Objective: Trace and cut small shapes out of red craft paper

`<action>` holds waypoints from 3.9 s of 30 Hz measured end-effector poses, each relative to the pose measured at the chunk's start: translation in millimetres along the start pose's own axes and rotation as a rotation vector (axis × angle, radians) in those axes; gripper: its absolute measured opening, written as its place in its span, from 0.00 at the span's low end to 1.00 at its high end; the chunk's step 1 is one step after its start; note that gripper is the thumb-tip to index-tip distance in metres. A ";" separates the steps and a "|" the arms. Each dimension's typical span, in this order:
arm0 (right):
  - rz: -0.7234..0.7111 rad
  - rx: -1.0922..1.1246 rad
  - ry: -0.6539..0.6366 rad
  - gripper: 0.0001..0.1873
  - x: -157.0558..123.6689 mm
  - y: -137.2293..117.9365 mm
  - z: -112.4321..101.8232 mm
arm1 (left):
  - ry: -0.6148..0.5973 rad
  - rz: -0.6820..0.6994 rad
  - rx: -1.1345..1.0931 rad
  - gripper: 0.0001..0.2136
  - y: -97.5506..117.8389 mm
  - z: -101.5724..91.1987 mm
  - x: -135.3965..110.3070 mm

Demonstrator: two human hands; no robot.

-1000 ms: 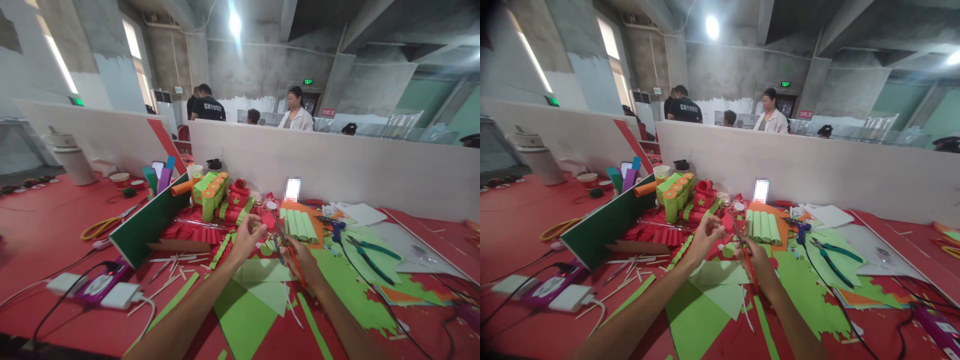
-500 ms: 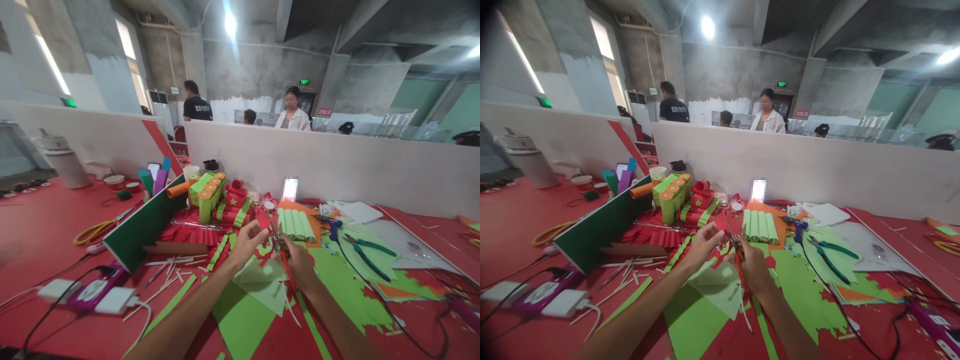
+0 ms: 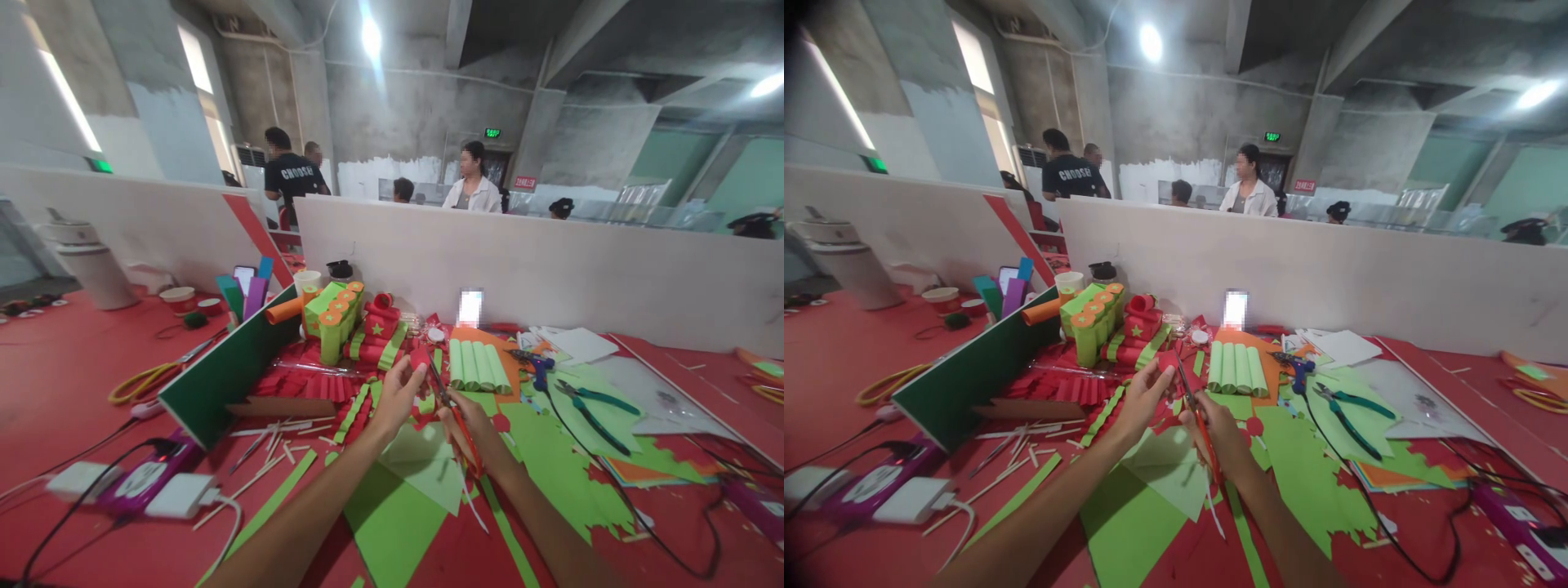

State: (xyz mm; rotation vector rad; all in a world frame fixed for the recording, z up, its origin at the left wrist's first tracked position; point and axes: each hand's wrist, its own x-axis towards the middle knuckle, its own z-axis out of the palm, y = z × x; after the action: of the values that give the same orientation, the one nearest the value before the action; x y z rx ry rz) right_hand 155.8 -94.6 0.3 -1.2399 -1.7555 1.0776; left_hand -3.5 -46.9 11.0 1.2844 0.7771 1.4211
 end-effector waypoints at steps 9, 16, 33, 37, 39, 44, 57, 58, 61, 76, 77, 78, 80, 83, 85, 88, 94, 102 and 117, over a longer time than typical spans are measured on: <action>0.044 0.166 -0.027 0.31 1.6 12.1 11.8 | 0.012 0.009 -0.012 0.15 -3.6 -0.9 4.4; 0.026 0.157 0.008 0.33 3.6 14.6 15.0 | 0.004 0.051 0.004 0.12 -5.7 -1.0 3.9; -0.010 0.067 0.065 0.25 1.8 8.6 10.0 | -0.032 0.009 -0.009 0.12 -5.6 -1.8 4.1; -0.006 0.009 0.075 0.24 3.7 9.9 7.4 | -0.023 -0.002 -0.015 0.11 -4.8 -3.1 5.8; -0.008 -0.007 0.064 0.24 5.1 11.2 5.7 | -0.029 -0.008 -0.002 0.10 -4.2 -4.4 6.6; -0.034 -0.017 0.055 0.23 6.6 16.6 3.2 | -0.053 -0.046 0.047 0.09 -1.7 -6.8 7.1; 0.004 0.039 0.048 0.21 8.0 19.0 0.9 | -0.074 -0.045 0.062 0.07 -3.5 -11.3 10.0; 0.014 0.034 0.046 0.22 8.6 19.9 0.3 | -0.076 -0.050 0.070 0.07 -4.0 -12.1 10.5; 0.025 -0.009 0.048 0.23 10.5 22.4 -3.0 | -0.113 -0.063 0.106 0.07 -3.7 -14.0 11.0; 0.039 -0.008 0.027 0.26 11.8 23.5 -9.4 | -0.168 -0.100 0.132 0.09 -6.4 -17.4 10.8; 0.045 -0.006 0.032 0.27 12.0 23.9 -9.6 | -0.172 -0.101 0.119 0.09 -6.9 -17.6 10.8; 0.050 -0.003 0.032 0.27 11.8 23.9 -9.7 | -0.176 -0.101 0.107 0.10 -7.3 -17.7 10.8; 0.057 0.005 0.015 0.27 10.8 23.1 -9.4 | -0.181 -0.097 0.091 0.11 -8.2 -17.7 11.1; 0.061 0.008 0.001 0.26 9.2 22.2 -8.1 | -0.156 -0.072 0.098 0.13 -9.4 -17.7 11.6; 0.072 0.001 0.003 0.25 8.6 22.3 -7.2 | -0.131 -0.049 0.113 0.13 -10.0 -17.6 11.7; 0.085 0.012 -0.011 0.24 8.3 23.1 -6.6 | -0.113 -0.015 0.134 0.14 -10.3 -17.5 11.7; 0.096 0.046 -0.018 0.24 8.0 25.0 -7.4 | -0.144 0.020 0.223 0.15 -11.9 -20.5 13.3; 0.061 0.010 -0.026 0.26 10.5 31.9 -6.4 | -0.210 0.010 0.254 0.15 -13.1 -24.2 14.8; 0.045 0.014 -0.001 0.21 6.7 16.1 -8.4 | -0.196 -0.034 0.198 0.15 -10.9 -21.2 13.1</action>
State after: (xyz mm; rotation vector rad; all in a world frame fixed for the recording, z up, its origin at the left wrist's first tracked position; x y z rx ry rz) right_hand 167.2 -83.3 -10.6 -1.2761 -1.7253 1.1151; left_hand -19.8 -28.1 0.2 1.5301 0.8169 1.1928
